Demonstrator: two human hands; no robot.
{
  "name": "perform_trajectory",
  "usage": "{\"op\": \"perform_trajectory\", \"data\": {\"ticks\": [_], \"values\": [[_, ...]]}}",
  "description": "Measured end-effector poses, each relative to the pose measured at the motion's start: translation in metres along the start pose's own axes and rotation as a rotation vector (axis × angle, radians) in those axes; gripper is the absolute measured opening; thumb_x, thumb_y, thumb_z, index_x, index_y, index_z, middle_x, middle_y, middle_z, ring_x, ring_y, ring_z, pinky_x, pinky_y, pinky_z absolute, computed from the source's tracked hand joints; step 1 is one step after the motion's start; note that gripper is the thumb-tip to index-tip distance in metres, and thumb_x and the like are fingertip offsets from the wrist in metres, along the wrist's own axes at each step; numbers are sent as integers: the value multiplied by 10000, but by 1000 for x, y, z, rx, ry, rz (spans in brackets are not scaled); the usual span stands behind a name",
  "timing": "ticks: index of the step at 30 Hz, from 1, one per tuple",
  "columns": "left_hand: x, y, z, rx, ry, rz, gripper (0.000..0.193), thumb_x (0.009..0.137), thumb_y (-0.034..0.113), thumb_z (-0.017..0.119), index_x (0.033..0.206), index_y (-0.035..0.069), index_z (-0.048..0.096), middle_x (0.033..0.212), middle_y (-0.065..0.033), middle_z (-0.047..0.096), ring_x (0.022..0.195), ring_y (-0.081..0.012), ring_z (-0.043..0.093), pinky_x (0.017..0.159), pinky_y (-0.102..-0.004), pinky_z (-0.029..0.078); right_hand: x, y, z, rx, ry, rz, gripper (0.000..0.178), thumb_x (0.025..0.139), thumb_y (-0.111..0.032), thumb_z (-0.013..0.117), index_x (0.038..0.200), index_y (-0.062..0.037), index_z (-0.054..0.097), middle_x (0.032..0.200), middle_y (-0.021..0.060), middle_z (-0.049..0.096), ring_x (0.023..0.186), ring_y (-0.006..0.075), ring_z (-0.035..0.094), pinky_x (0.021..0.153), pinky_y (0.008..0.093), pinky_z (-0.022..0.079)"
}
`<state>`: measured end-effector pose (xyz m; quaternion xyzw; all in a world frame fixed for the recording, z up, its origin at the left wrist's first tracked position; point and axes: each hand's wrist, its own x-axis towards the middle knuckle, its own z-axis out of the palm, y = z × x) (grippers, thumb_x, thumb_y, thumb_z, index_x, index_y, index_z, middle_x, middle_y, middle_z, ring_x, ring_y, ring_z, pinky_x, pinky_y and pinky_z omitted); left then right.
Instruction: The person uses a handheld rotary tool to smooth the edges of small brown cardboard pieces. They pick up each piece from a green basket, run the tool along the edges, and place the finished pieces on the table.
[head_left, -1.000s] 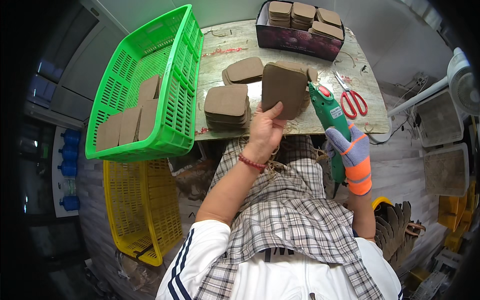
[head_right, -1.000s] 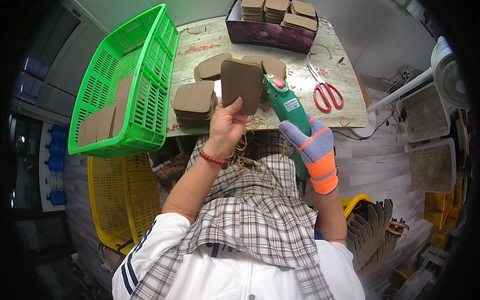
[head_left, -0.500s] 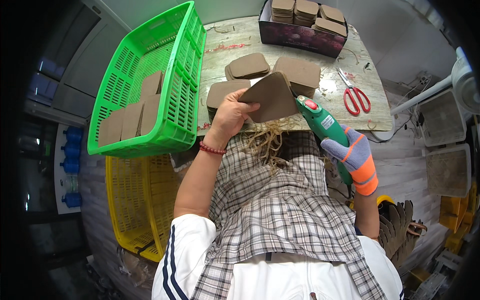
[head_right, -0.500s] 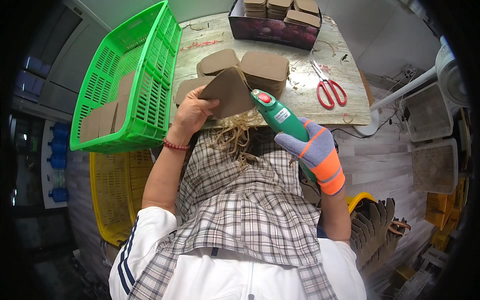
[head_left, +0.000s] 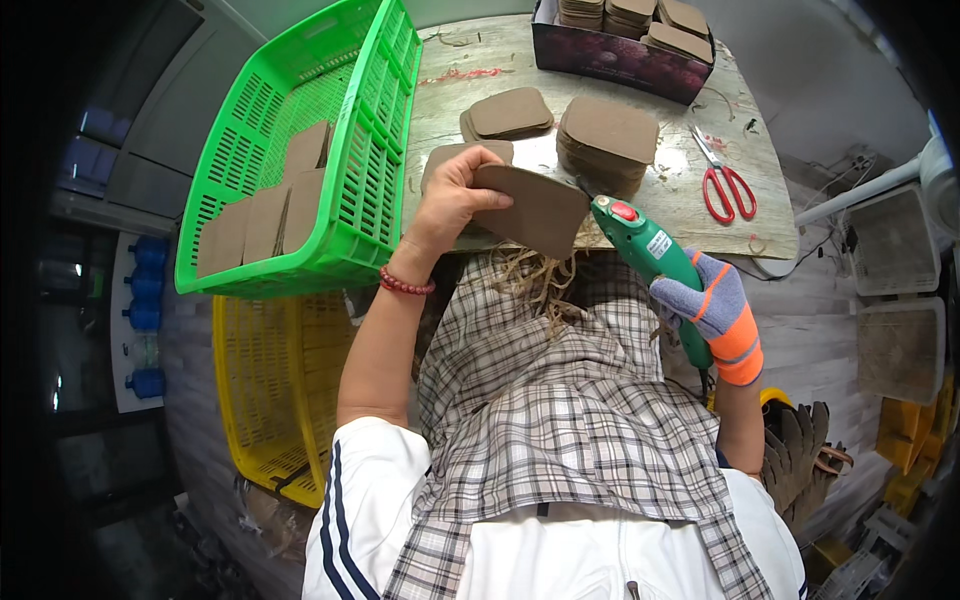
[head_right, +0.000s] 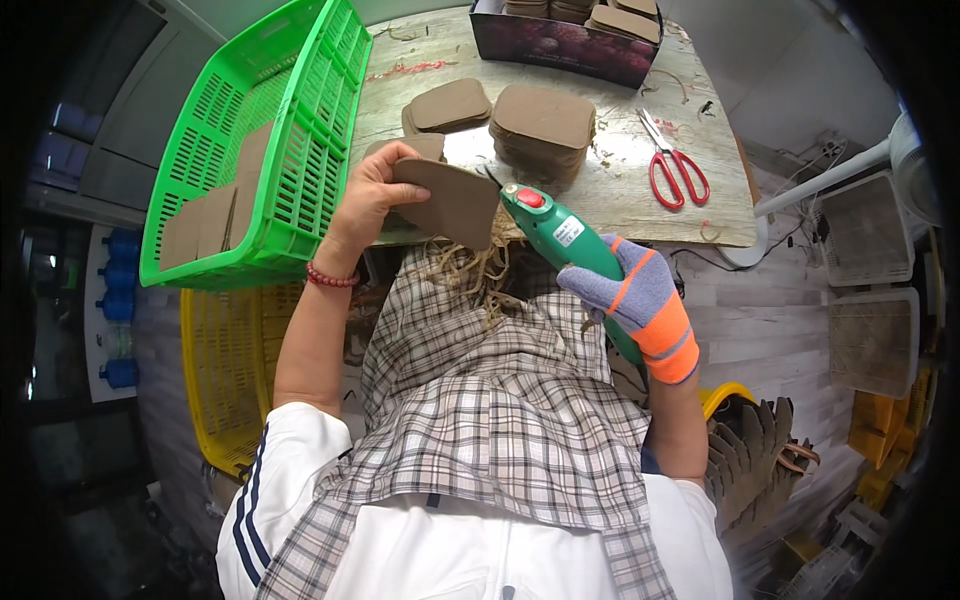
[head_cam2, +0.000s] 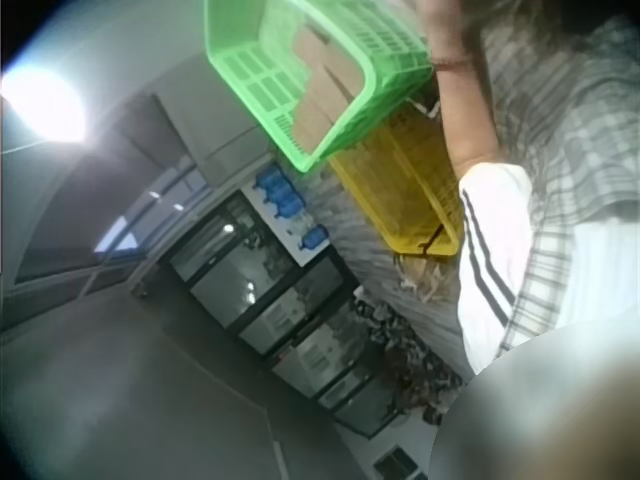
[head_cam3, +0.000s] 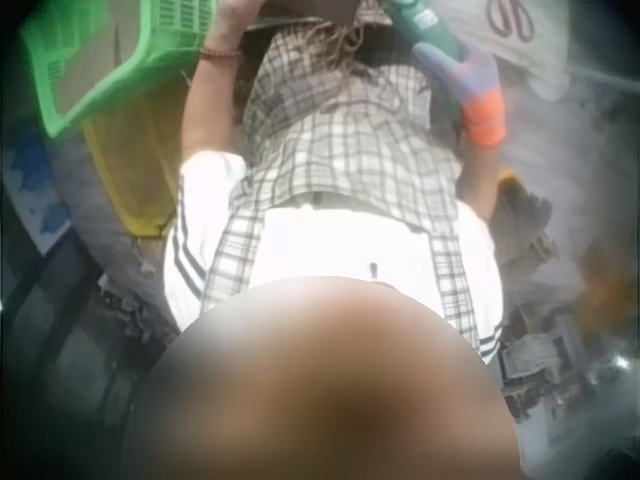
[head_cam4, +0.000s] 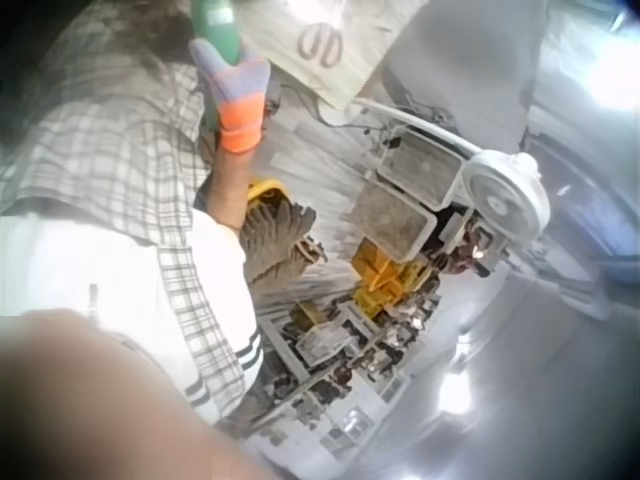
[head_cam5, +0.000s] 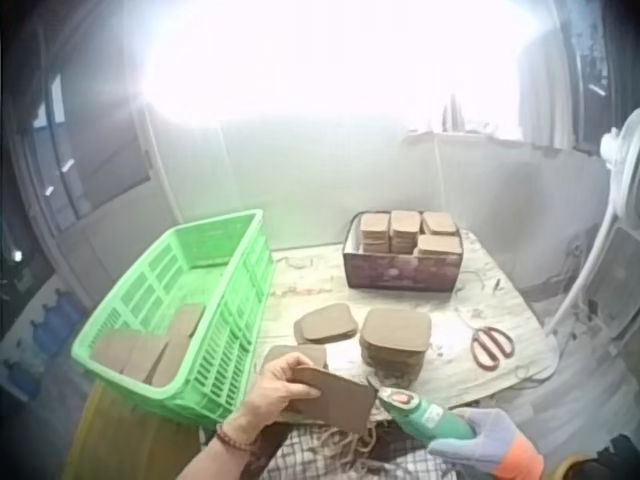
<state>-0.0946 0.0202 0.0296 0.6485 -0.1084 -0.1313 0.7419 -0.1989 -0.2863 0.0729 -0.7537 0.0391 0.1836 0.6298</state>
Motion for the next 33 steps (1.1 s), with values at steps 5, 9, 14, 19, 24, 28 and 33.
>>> {"op": "perform_trajectory", "data": {"ticks": [5, 9, 14, 19, 24, 28, 33], "values": [[3, 8, -7, 9, 24, 13, 191, 744, -77, 663, 906, 10, 610, 849, -19, 653, 752, -76, 601, 693, -214, 497, 2, 5, 3, -50, -75, 25, 346, 758, -227, 749, 988, -5, 616, 641, -10, 561, 494, 44, 484, 455, 196, 396], [3, 12, -4, 81, -30, -33, 173, 749, -48, 670, 911, 2, 633, 838, -22, 656, 751, -76, 603, 701, -214, 493, 2, 7, 8, -45, -94, 17, 383, 759, -244, 752, 1027, -6, 618, 668, -13, 574, 516, 37, 490, 464, 194, 396], [-1, 10, 9, 226, -133, -95, 164, 742, -43, 678, 897, -7, 638, 837, -17, 656, 759, -78, 599, 709, -212, 489, 5, 9, 13, -62, -116, -21, 400, 754, -255, 760, 1036, -7, 623, 697, -21, 585, 553, 21, 489, 476, 189, 397], [-5, 9, 23, 331, -224, -146, 227, 710, -63, 681, 923, 0, 634, 863, -22, 643, 797, -80, 593, 720, -217, 488, 8, 8, 16, -59, -128, 8, 403, 754, -260, 762, 1038, -9, 625, 695, -22, 585, 560, 21, 492, 481, 186, 398], [-13, 8, 41, 310, -211, -206, 572, 671, -110, 676, 1205, 26, 528, 870, -48, 639, 834, -103, 612, 729, -224, 487, 10, 11, 24, -40, -123, -3, 386, 758, -241, 761, 1028, -3, 623, 700, -17, 589, 562, 28, 503, 479, 186, 397], [-28, -18, 34, 139, -173, -266, 642, 692, -85, 686, 1285, 36, 472, 896, -60, 650, 833, -124, 606, 766, -260, 482, 12, 17, 28, 46, -114, 5, 372, 760, -208, 755, 1022, 12, 608, 692, -3, 585, 548, 39, 502, 474, 193, 402], [-12, 20, -38, -58, 318, -6, 297, 787, -91, 599, 1072, -14, 567, 971, -97, 650, 834, -157, 635, 770, -279, 538, 12, 28, 4, 51, -7, -7, 356, 765, -196, 740, 1010, 20, 600, 639, -4, 554, 517, 56, 491, 467, 212, 410]]}}
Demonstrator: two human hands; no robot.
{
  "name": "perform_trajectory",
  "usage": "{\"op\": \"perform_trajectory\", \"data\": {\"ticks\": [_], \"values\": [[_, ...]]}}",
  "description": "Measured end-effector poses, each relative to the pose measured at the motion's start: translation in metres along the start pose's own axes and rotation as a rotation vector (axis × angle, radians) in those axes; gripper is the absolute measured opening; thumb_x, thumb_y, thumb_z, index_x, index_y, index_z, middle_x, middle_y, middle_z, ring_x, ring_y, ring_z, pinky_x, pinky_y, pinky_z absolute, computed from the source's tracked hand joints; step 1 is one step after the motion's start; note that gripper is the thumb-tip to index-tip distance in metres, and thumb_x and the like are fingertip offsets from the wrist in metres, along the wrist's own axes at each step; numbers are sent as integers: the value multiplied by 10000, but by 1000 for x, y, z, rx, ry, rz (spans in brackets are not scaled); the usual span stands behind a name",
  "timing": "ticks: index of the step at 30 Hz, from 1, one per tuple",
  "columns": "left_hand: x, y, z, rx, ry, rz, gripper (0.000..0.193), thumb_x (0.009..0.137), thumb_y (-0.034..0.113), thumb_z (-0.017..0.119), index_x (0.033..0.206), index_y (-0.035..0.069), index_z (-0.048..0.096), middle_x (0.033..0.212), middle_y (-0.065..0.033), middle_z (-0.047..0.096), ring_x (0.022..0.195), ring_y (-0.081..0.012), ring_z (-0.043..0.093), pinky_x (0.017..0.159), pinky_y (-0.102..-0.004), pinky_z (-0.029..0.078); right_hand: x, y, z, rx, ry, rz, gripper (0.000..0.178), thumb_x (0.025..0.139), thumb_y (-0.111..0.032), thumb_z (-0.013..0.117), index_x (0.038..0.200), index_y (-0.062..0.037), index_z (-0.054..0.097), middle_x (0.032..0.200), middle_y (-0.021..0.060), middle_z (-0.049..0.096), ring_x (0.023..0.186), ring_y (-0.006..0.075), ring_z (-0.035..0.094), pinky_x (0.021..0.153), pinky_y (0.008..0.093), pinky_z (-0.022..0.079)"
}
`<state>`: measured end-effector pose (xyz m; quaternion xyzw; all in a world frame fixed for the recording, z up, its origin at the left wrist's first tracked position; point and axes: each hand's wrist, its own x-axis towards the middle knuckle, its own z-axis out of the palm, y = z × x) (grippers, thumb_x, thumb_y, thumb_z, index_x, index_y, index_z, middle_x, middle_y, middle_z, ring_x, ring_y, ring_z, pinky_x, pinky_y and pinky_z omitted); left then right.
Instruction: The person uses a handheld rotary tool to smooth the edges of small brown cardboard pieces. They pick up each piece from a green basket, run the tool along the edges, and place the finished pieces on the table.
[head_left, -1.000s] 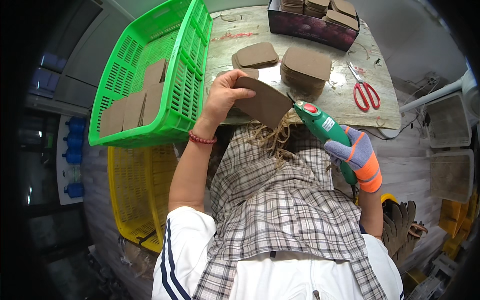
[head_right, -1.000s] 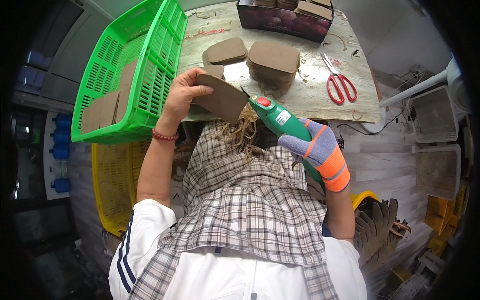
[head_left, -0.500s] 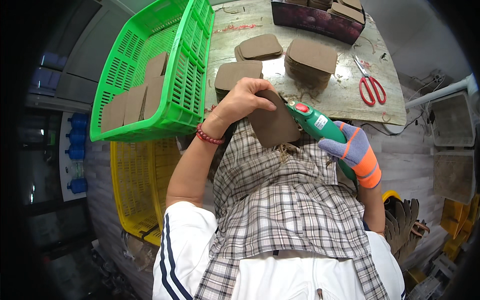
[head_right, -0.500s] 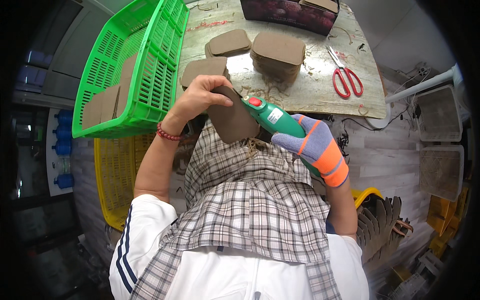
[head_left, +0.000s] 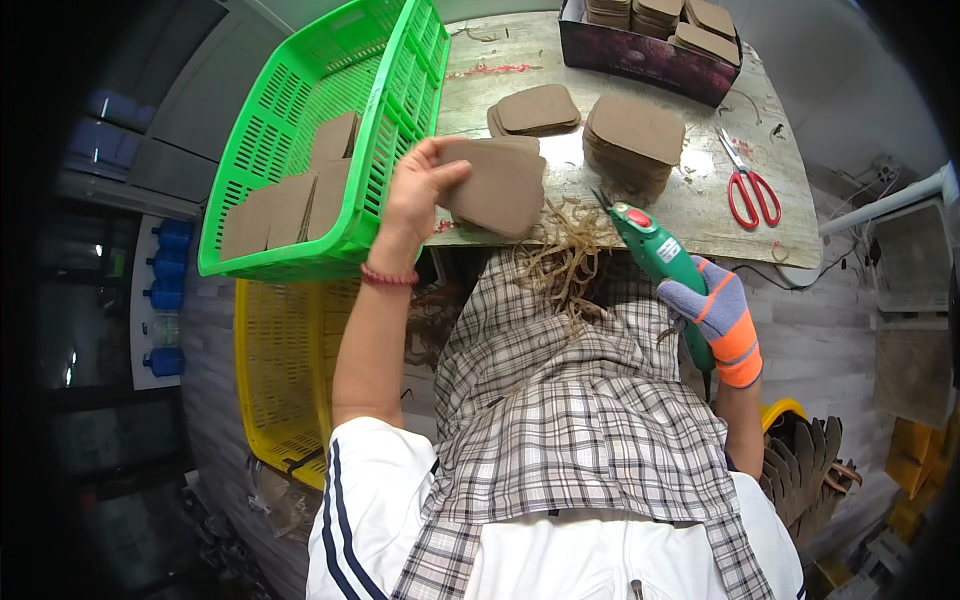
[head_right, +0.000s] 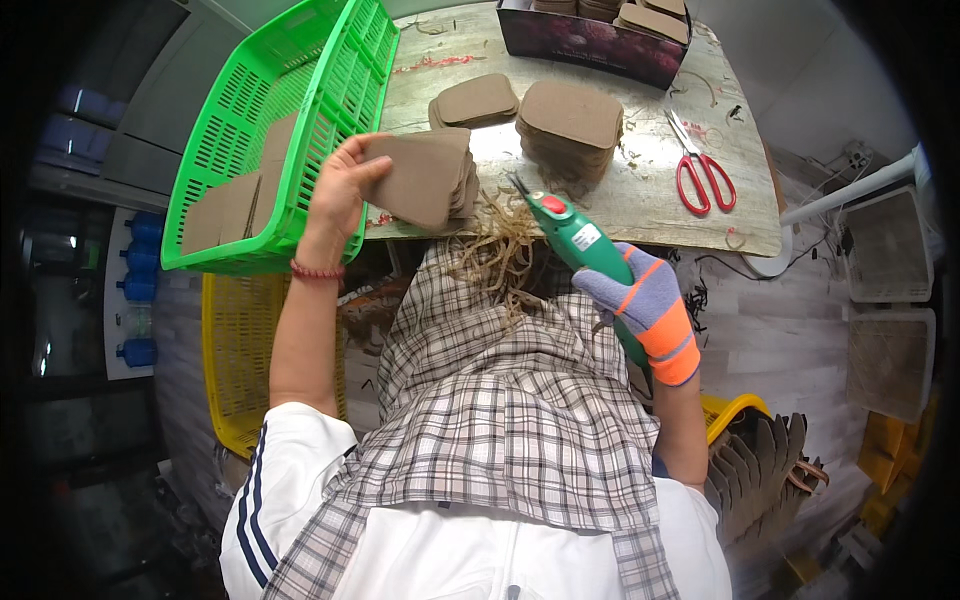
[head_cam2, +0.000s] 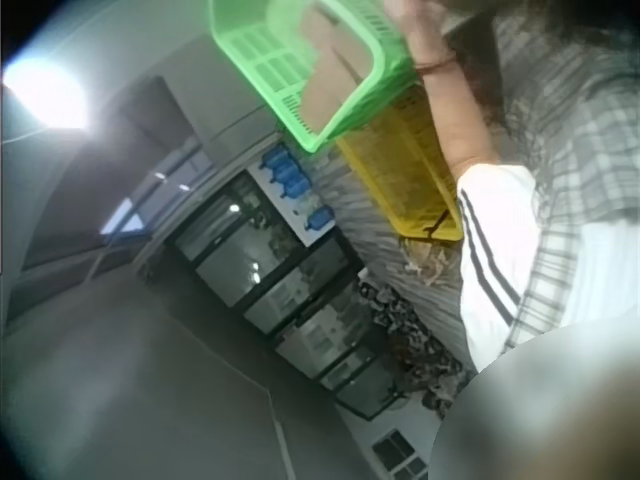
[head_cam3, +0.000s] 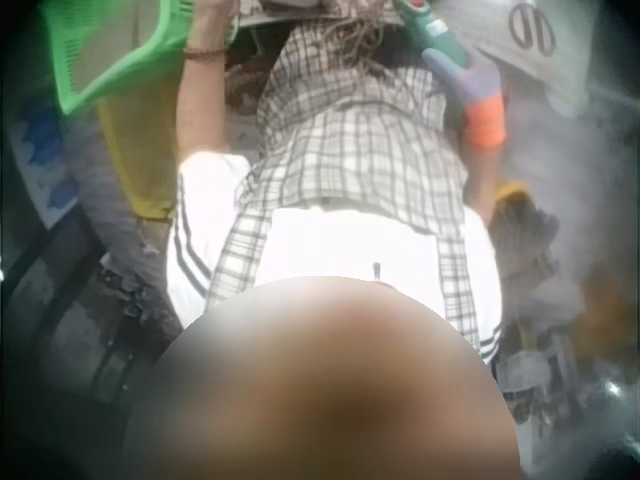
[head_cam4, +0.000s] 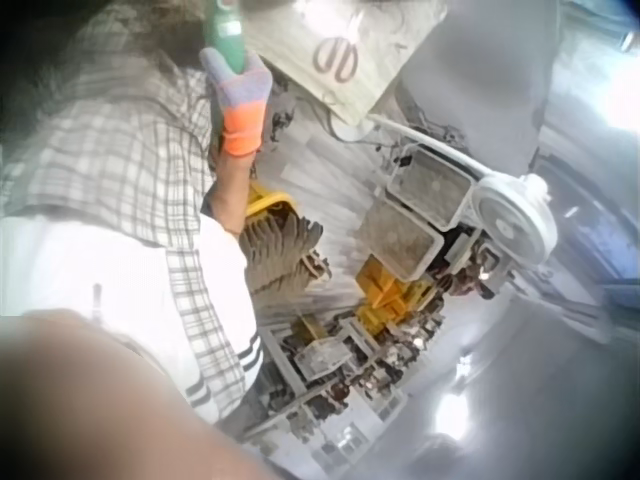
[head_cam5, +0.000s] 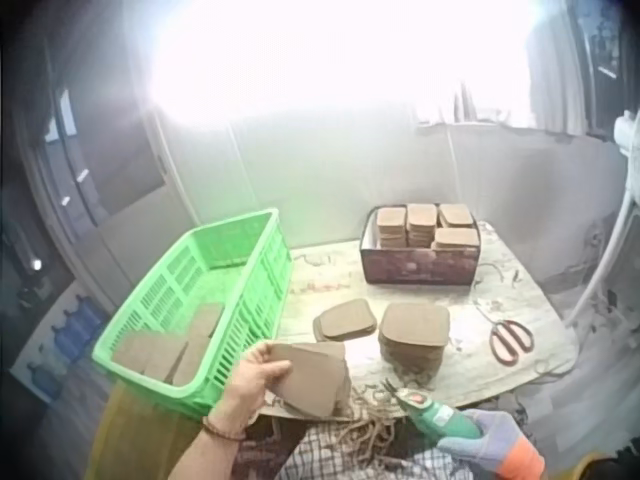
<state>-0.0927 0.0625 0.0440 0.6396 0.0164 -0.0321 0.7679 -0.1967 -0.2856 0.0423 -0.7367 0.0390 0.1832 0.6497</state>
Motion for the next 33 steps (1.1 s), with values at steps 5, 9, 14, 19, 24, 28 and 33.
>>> {"op": "perform_trajectory", "data": {"ticks": [5, 9, 14, 19, 24, 28, 33], "values": [[36, -23, -26, 638, 124, -53, 505, 723, -10, 706, 1198, 2, 534, 1144, -155, 571, 1021, -193, 569, 877, -328, 477, -2, 2, -11, -24, 26, -22, 349, 770, -219, 733, 999, 14, 609, 637, -7, 552, 522, 53, 487, 469, 216, 400], [54, -1, -5, 1643, -165, 271, 844, 606, 147, 814, 1356, 131, 427, 1423, -216, 329, 1339, -327, 295, 1087, -428, 265, -5, 14, -13, 28, 44, -23, 333, 772, -215, 732, 985, 8, 606, 640, -9, 551, 533, 49, 484, 473, 210, 393], [103, 16, 17, 1666, -752, -176, 928, 555, 210, 844, 1356, 73, 395, 1318, -203, 477, 1250, -307, 436, 1024, -388, 369, -8, 12, -10, 62, 17, 0, 323, 775, -198, 732, 987, 7, 600, 635, -9, 548, 519, 46, 480, 458, 208, 393], [114, -5, -2, 1355, -796, -490, 785, 518, 192, 859, 1192, -17, 514, 1113, -170, 615, 1055, -269, 580, 896, -359, 462, -11, 24, -10, 76, 26, -4, 318, 774, -196, 734, 976, 9, 599, 637, -6, 552, 510, 46, 478, 448, 210, 396], [109, -15, -17, 1247, -632, -542, 739, 532, 199, 861, 1161, -24, 544, 1088, -148, 629, 996, -246, 596, 880, -351, 464, -9, 29, -9, 76, 33, -37, 324, 770, -200, 742, 973, 10, 602, 630, -8, 553, 506, 44, 475, 455, 201, 387], [95, -8, -6, 1420, -479, -522, 711, 535, 254, 864, 1107, -55, 576, 1065, -167, 637, 997, -277, 606, 870, -354, 462, -7, 32, -9, 116, 22, -34, 325, 769, -199, 745, 976, 10, 605, 630, -10, 556, 514, 42, 476, 461, 203, 388], [64, -9, -2, 1426, -355, -269, 765, 489, 294, 868, 1094, -67, 570, 1049, -213, 632, 1012, -292, 602, 860, -358, 466, -7, 39, -8, 90, 48, -49, 326, 768, -196, 747, 979, 9, 607, 634, -11, 558, 521, 38, 474, 463, 202, 382]]}}
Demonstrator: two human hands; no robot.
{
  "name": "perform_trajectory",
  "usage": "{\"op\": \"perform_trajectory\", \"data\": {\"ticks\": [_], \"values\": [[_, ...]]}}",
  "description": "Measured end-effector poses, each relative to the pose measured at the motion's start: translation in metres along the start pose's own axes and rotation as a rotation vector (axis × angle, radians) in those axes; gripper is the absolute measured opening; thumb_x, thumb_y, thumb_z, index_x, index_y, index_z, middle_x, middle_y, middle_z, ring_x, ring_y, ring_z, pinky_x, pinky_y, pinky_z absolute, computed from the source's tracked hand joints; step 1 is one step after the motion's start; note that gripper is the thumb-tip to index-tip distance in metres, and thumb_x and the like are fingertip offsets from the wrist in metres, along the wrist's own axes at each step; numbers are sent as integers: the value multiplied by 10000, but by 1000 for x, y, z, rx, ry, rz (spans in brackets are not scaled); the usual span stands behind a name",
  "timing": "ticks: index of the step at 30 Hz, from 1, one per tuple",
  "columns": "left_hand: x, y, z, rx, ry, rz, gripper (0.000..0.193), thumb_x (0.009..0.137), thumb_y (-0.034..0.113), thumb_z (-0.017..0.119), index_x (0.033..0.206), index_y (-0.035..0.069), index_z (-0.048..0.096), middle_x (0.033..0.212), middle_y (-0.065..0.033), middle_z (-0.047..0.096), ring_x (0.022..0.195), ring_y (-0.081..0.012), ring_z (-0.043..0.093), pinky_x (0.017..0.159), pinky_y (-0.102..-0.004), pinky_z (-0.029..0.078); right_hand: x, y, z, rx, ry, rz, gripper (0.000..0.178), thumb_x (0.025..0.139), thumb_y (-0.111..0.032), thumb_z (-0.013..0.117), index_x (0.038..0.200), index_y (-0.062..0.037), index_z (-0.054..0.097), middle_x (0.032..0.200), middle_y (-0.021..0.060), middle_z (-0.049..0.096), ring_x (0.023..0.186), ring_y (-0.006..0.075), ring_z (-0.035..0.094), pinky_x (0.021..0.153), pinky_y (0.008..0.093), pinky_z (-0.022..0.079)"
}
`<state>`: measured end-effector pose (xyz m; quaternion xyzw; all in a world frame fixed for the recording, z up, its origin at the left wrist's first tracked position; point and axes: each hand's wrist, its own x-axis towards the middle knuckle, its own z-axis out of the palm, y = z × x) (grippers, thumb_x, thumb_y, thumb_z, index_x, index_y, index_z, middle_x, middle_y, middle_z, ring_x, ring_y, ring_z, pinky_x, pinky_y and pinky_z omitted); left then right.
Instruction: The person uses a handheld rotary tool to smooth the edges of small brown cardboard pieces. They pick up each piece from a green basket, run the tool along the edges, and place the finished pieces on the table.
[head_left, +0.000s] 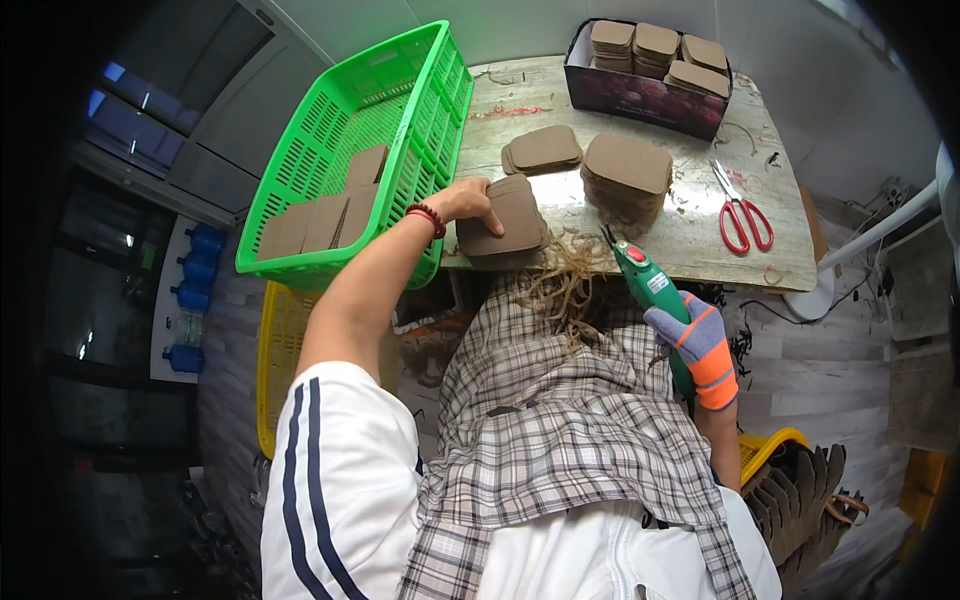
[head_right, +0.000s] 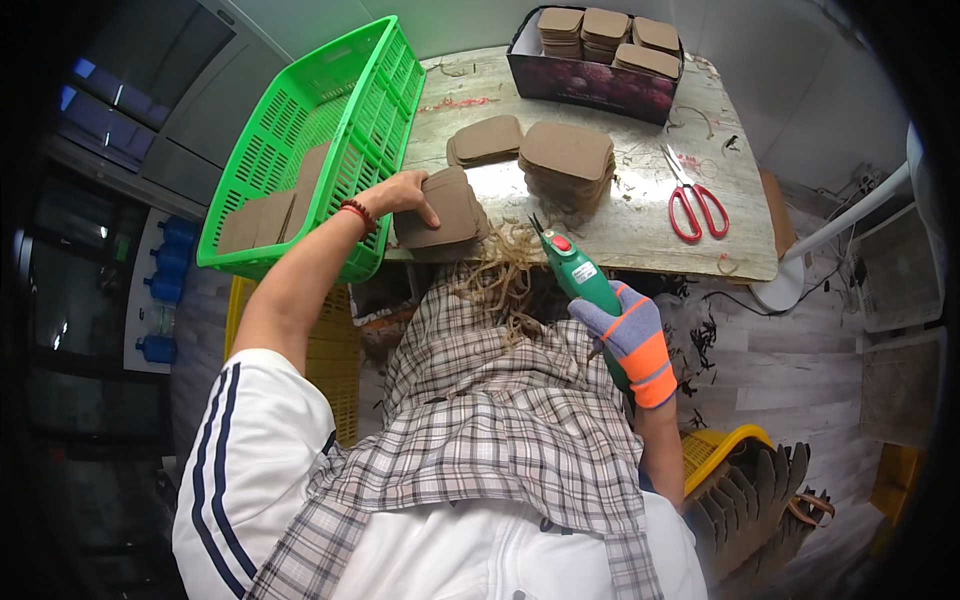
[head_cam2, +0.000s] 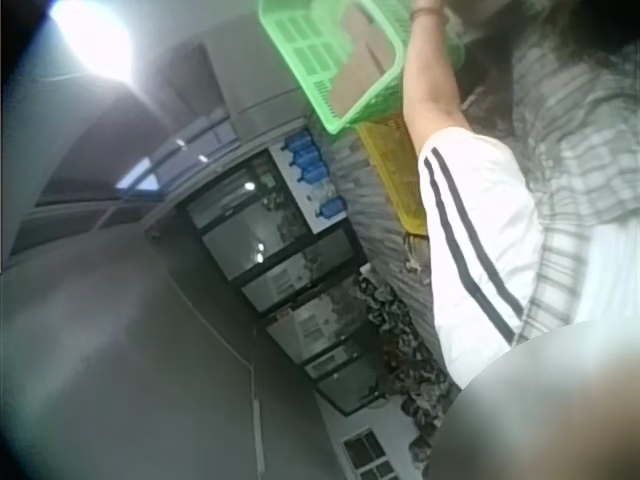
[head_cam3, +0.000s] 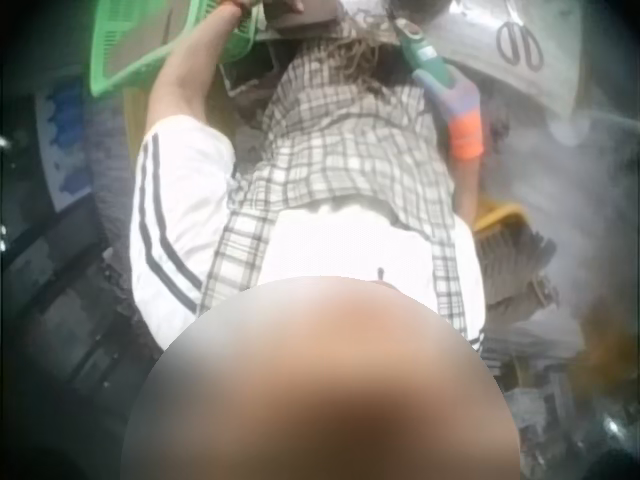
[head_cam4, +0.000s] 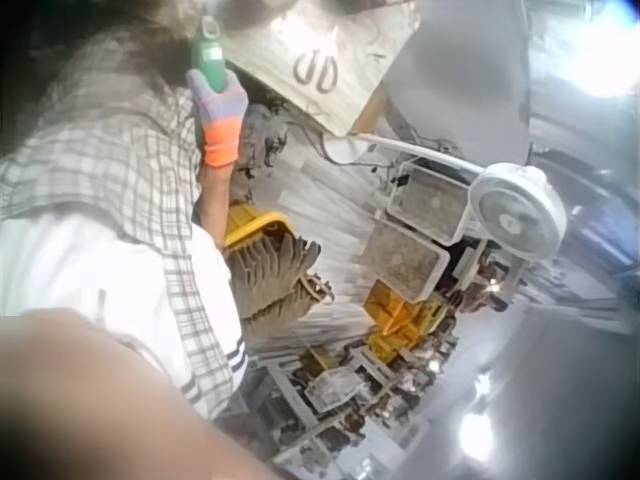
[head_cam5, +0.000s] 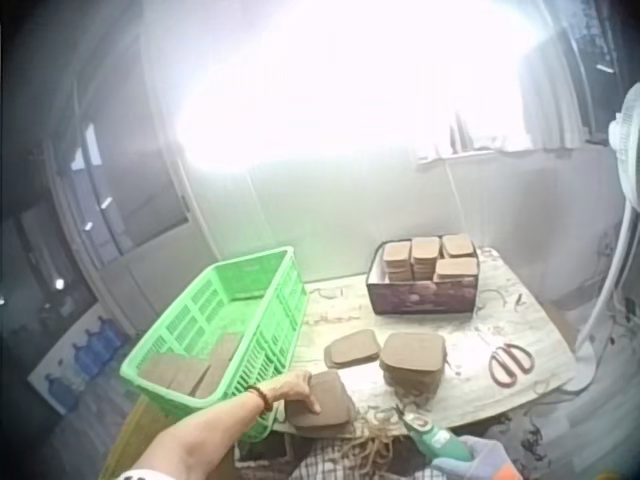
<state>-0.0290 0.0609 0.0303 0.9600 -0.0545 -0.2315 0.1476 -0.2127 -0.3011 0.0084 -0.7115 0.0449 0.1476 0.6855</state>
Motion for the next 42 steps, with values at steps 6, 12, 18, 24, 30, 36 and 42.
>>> {"op": "perform_trajectory", "data": {"ticks": [6, 12, 18, 24, 30, 36, 42], "values": [[-22, 13, 16, 155, 292, 25, 760, 481, 293, 864, 1119, 22, 552, 1139, -204, 539, 1076, -382, 519, 902, -427, 423, 3, 2, 2, -28, -15, 19, 271, 800, -198, 703, 961, -9, 595, 655, 7, 574, 525, 67, 519, 483, 224, 424], [-51, 25, 26, -22, 412, 138, 652, 519, 213, 836, 1048, 56, 489, 891, -186, 633, 905, -379, 597, 786, -417, 479, 8, 1, 7, -80, -25, 26, 281, 800, -211, 708, 962, -11, 595, 662, 2, 576, 523, 64, 520, 476, 218, 419], [-63, 34, 35, 189, 505, 141, 618, 534, 167, 832, 1000, 59, 440, 883, -190, 622, 853, -376, 598, 727, -433, 462, 26, 4, 17, -124, -15, 12, 318, 774, -249, 745, 939, -9, 616, 620, -9, 556, 497, 49, 477, 446, 216, 378], [-72, 35, 18, -150, 596, 210, 716, 577, 101, 793, 1190, 69, 424, 896, -188, 624, 835, -379, 604, 743, -424, 475, 42, -1, 21, -207, 41, -4, 289, 792, -244, 728, 924, -25, 593, 616, -5, 554, 491, 65, 498, 447, 218, 381], [-31, 14, 46, 83, 691, 217, 713, 630, 77, 661, 1293, 58, 399, 1060, -135, 536, 989, -331, 522, 828, -468, 414, 82, -5, 47, -338, 124, -61, 371, 763, -325, 743, 950, -30, 619, 639, 13, 584, 527, 88, 524, 485, 249, 405], [-37, 24, 63, 122, 853, 325, 642, 617, 12, 552, 1242, 17, 408, 1042, -136, 479, 992, -321, 471, 855, -442, 382, 114, 7, 65, -553, 229, -145, 525, 738, -461, 723, 1018, -29, 620, 780, 126, 662, 687, 228, 632, 640, 330, 483], [-48, 26, 74, 311, 928, 369, 658, 635, 4, 552, 1275, 6, 400, 1009, -130, 479, 965, -297, 476, 817, -423, 377, 95, -16, 85, -505, 132, -112, 539, 730, -426, 750, 1038, -7, 609, 813, 126, 668, 705, 213, 636, 651, 315, 487]]}}
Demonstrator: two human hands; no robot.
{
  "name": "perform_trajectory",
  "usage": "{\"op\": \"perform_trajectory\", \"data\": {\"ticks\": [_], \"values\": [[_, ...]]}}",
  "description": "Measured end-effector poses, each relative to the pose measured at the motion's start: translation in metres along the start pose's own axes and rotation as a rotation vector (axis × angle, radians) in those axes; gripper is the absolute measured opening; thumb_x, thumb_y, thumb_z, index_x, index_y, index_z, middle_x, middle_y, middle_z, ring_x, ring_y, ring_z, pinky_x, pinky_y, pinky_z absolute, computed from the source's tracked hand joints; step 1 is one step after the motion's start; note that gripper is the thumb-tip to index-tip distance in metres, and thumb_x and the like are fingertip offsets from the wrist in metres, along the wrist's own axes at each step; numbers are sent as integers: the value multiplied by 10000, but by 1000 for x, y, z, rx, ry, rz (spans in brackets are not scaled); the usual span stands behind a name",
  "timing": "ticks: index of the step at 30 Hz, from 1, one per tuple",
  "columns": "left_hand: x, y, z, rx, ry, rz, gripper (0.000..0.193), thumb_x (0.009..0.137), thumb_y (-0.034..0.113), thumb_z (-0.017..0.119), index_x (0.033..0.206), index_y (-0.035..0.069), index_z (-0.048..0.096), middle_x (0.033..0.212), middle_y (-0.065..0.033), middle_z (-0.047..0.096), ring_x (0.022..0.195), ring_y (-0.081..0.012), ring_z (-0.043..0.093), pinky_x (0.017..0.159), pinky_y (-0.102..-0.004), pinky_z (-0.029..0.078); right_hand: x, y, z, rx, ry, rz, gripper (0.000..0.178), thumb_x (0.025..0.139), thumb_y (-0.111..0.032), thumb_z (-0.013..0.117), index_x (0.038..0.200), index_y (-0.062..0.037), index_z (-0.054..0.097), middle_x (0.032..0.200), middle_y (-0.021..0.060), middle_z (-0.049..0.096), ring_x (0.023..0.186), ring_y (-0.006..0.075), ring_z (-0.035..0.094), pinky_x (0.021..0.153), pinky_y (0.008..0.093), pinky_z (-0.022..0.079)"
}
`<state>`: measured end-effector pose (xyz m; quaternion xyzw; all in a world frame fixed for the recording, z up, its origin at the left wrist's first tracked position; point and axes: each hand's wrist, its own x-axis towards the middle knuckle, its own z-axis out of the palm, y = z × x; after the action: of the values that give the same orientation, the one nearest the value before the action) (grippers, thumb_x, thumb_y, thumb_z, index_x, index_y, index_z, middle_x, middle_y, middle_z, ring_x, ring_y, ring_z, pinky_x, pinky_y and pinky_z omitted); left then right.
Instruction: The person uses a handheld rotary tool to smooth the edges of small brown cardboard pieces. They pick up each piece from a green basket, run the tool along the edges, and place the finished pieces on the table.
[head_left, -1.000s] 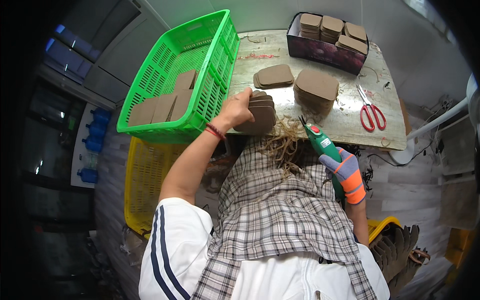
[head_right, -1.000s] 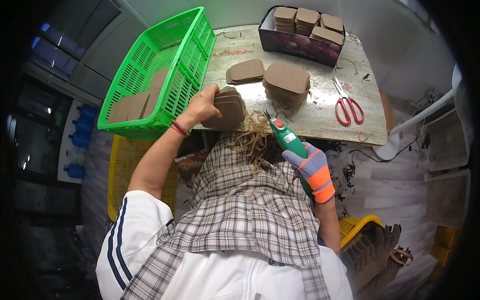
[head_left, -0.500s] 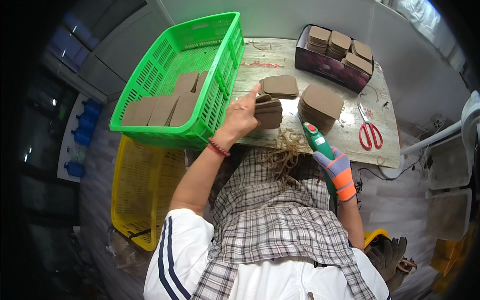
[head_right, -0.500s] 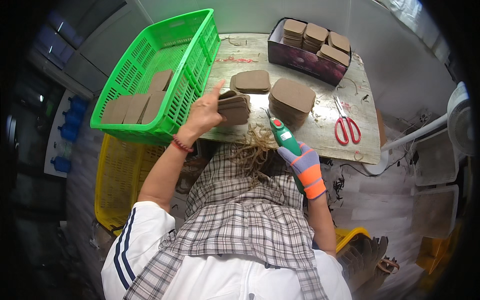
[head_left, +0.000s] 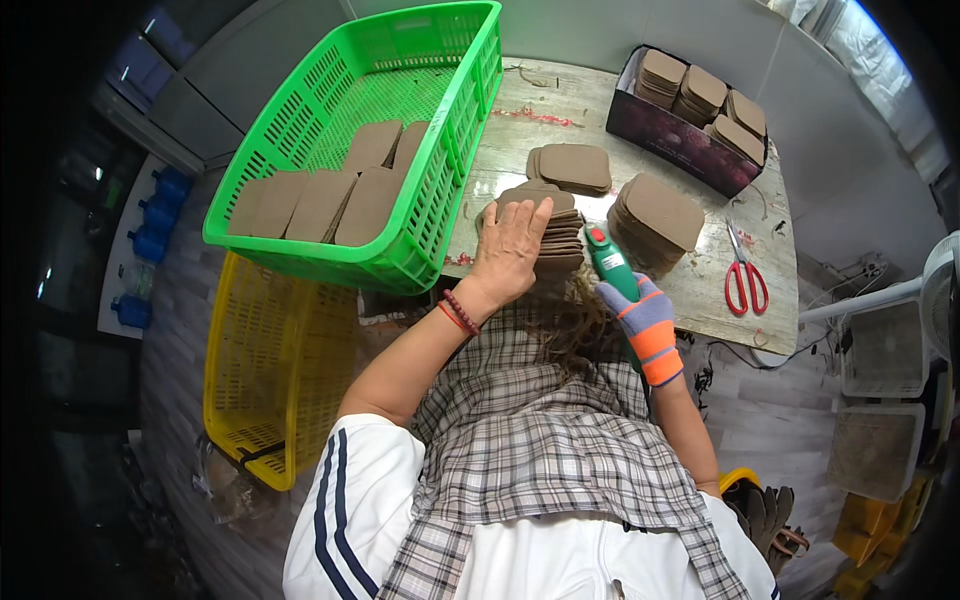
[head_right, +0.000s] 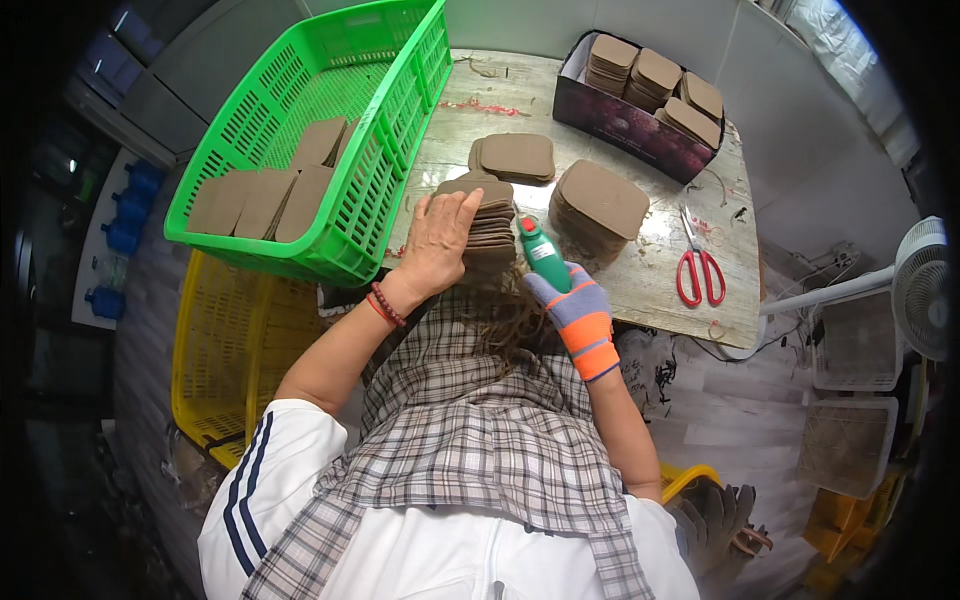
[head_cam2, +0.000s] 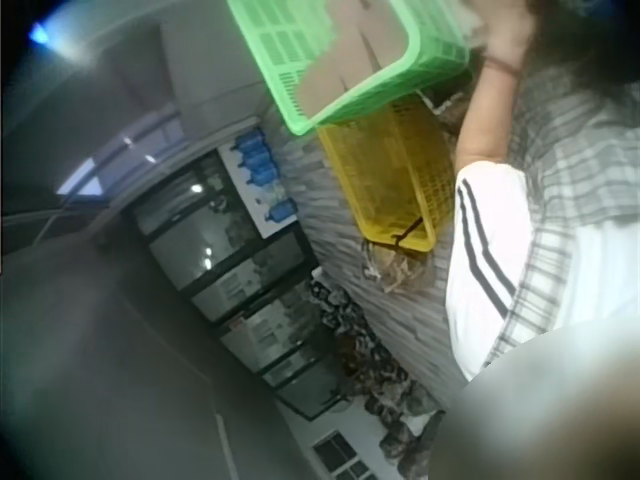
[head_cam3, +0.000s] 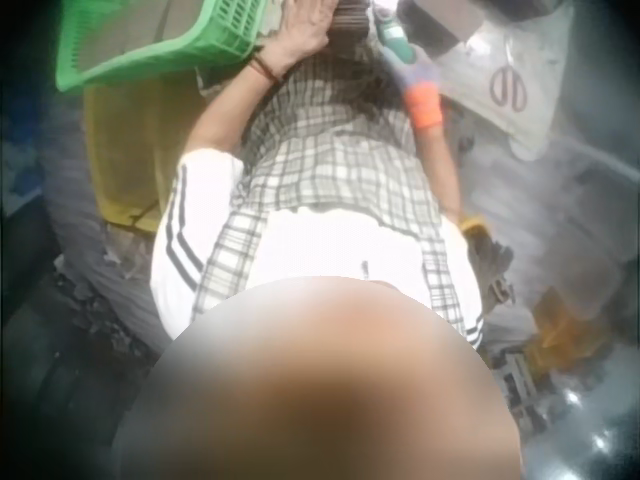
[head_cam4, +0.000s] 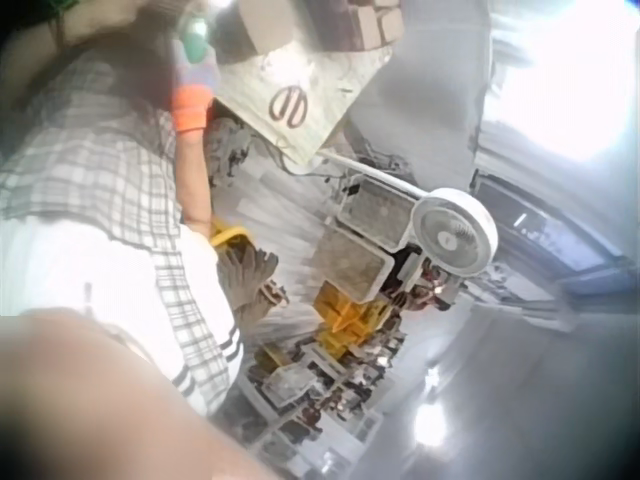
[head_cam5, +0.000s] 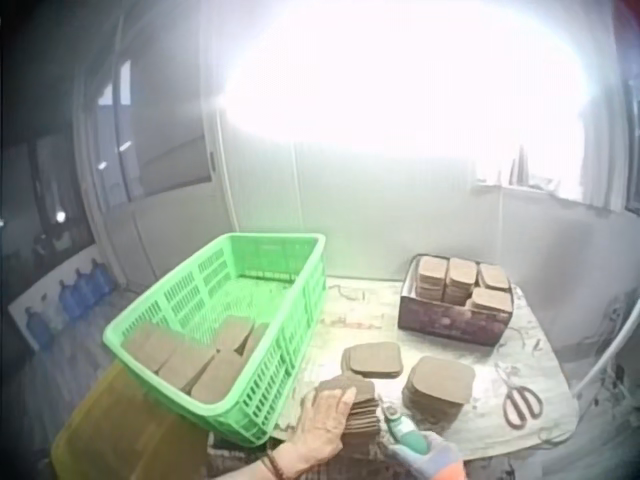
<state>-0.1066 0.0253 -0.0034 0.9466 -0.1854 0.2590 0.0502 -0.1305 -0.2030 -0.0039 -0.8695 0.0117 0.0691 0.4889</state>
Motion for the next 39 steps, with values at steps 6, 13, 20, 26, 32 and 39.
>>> {"op": "perform_trajectory", "data": {"ticks": [6, 13, 20, 26, 32, 39], "values": [[6, -1, -18, -149, -31, -75, 507, 636, -55, 520, 1135, 36, 507, 879, -109, 515, 859, -298, 508, 750, -397, 395, 6, 30, -13, 40, 45, 79, 517, 745, -404, 754, 1033, 0, 609, 791, 96, 663, 689, 151, 619, 632, 287, 485], [-39, -5, -25, -153, -55, -189, 544, 648, -46, 518, 1185, 33, 480, 956, -116, 499, 902, -301, 495, 765, -419, 378, -12, 19, -27, 192, 54, 87, 393, 767, -311, 749, 978, -6, 618, 683, 20, 607, 570, 75, 537, 516, 234, 419], [-36, -7, -18, -120, -121, -184, 544, 635, -20, 537, 1171, 34, 461, 988, -114, 496, 961, -295, 483, 796, -421, 363, -12, 20, -13, -19, -7, -3, 550, 727, -445, 750, 1043, -15, 616, 780, 100, 664, 665, 175, 627, 619, 299, 487], [-36, -3, -10, -33, -50, -204, 468, 643, 6, 536, 1105, 14, 463, 941, -123, 487, 907, -306, 487, 756, -430, 377, -16, -1, 32, -256, -39, -96, 628, 710, -561, 701, 1085, -66, 609, 854, 169, 674, 791, 320, 651, 695, 368, 496], [-33, -4, -54, -231, -137, -201, 511, 637, 23, 622, 1122, 24, 459, 992, -144, 517, 961, -328, 501, 820, -412, 393, -17, 2, 10, -131, -34, -100, 504, 741, -416, 747, 1023, -19, 616, 794, 119, 673, 695, 223, 644, 640, 310, 489], [42, -140, -179, -1733, 23, -689, 377, 784, 37, 680, 1134, -6, 546, 1053, -138, 639, 918, -248, 648, 808, -380, 545, -46, 14, -30, 226, 20, -40, 334, 779, -213, 738, 990, 10, 607, 723, 14, 616, 598, 71, 539, 536, 228, 436]]}}
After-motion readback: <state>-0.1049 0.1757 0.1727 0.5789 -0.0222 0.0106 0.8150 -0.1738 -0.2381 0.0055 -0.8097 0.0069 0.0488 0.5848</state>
